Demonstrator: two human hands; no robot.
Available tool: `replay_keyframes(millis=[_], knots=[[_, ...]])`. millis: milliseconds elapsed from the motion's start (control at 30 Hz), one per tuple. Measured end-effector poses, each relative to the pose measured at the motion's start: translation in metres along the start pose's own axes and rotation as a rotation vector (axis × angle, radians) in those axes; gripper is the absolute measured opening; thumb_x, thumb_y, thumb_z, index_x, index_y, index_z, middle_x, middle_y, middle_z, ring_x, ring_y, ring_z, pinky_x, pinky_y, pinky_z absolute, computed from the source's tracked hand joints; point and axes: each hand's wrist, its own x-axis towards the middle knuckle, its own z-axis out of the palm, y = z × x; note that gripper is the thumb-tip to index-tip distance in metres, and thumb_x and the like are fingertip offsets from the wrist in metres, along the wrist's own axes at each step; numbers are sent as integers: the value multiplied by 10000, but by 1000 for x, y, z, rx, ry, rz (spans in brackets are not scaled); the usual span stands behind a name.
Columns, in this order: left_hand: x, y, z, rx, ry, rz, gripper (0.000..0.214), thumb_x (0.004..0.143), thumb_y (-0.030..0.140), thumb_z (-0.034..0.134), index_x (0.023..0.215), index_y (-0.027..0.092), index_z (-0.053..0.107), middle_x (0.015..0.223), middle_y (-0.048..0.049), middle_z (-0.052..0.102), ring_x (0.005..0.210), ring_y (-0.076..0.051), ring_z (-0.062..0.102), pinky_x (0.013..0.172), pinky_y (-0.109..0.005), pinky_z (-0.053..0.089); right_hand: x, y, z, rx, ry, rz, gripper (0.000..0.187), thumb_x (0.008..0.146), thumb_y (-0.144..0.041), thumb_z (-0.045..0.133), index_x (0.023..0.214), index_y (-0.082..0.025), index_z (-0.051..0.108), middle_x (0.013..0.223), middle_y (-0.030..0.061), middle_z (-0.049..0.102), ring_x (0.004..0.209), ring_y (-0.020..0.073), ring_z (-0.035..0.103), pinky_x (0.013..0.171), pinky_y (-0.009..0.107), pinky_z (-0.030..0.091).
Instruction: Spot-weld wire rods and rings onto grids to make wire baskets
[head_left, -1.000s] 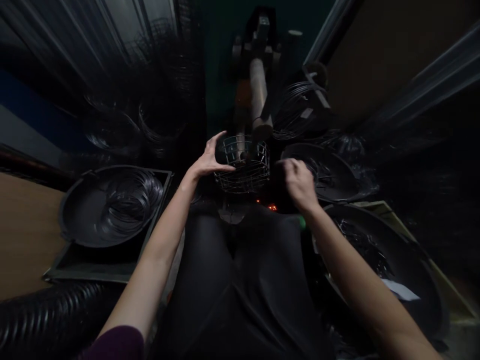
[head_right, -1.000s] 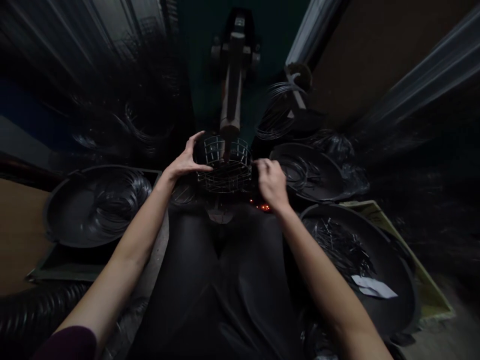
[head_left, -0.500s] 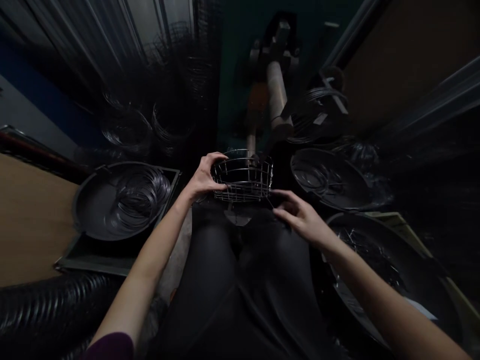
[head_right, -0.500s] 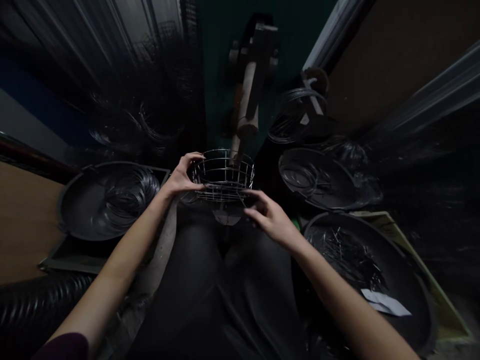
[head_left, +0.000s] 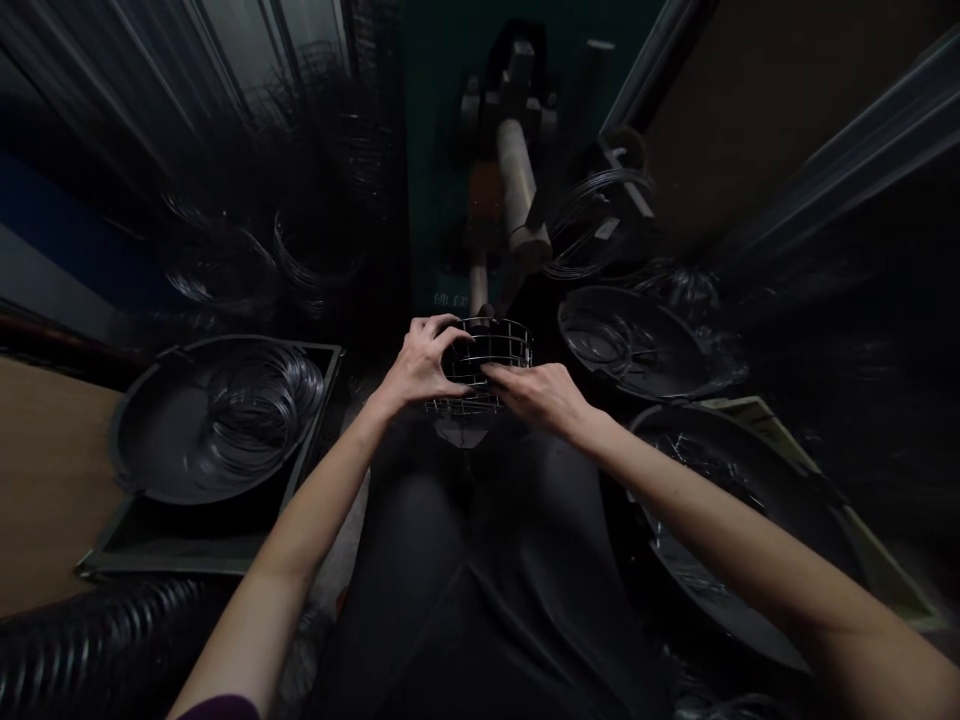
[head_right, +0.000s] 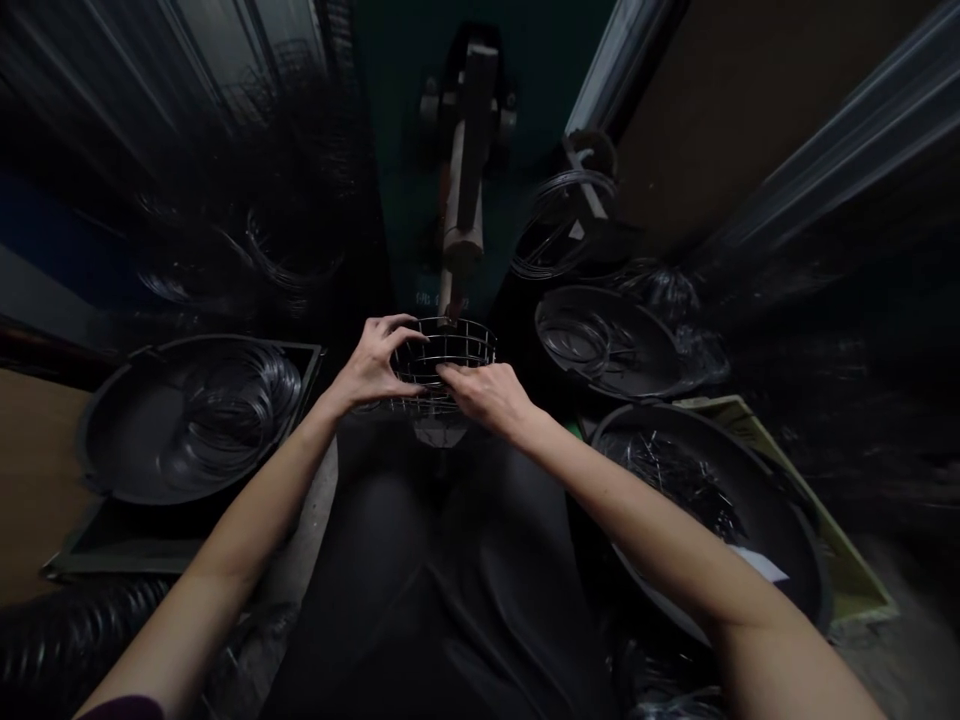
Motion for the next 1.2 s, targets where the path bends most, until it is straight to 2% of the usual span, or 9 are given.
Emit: replay_keyframes(millis=[100, 333, 633, 767, 933, 1067, 1200], knots=[[5, 1, 5, -19, 8, -2, 659, 568, 348, 858, 1164, 253, 592, 1361, -96, 476, 1235, -346, 408, 994, -544, 431, -3, 9, 3, -41, 55, -25, 372, 974, -304, 409, 1287, -278, 608, 1197, 32, 694, 839, 174, 706, 538, 243, 391], [16, -1, 5, -37, -6, 0, 647, 570, 331, 844, 1160, 231, 598, 1360, -107, 473, 1237, -354, 402, 1004, -545, 427, 5, 19, 5, -38, 155, -57, 357, 972, -306, 425, 1258, -284, 637, 1191, 17, 696, 849, 155, 704, 536, 226, 373], [29, -3, 5, -57, -36, 6, 682, 550, 354, 859, 1171, 233, 604, 1347, -103, 487, 1227, -355, 415, 1003, -537, 438, 8, 21, 0, -92, 89, -15, 373, 979, -323, 399, 1276, -306, 625, 1171, 12, 707, 808, 169, 697, 532, 250, 352], [31, -4, 8, -60, -12, 37, 649, 556, 353, 861, 1144, 224, 618, 1303, -103, 527, 1214, -340, 450, 1037, -527, 417, 9, 21, -1, -97, 62, 6, 368, 978, -333, 396, 1166, -242, 698, 984, 61, 754, 728, 181, 679, 533, 253, 335], [26, -1, 7, -47, 20, 39, 654, 558, 375, 866, 1127, 198, 598, 1293, -111, 529, 1217, -331, 461, 1054, -498, 389, 5, 24, -3, -49, 104, -56, 352, 962, -291, 427, 1231, -288, 653, 1129, 22, 723, 772, 153, 679, 535, 232, 328], [17, 4, 2, -70, 17, 6, 653, 537, 377, 873, 1075, 193, 551, 1259, -99, 559, 1185, -310, 498, 1030, -453, 405, 3, 23, -11, -26, 114, -100, 314, 925, -280, 491, 1176, -293, 680, 1009, 12, 754, 720, 143, 673, 526, 230, 306], [10, 9, 0, -40, 68, 14, 584, 542, 290, 857, 1013, 197, 525, 1287, -109, 545, 1213, -314, 473, 1028, -449, 404, 4, 18, -16, -27, 41, -76, 324, 951, -292, 437, 1162, -292, 682, 991, 9, 756, 718, 143, 668, 527, 236, 292]])
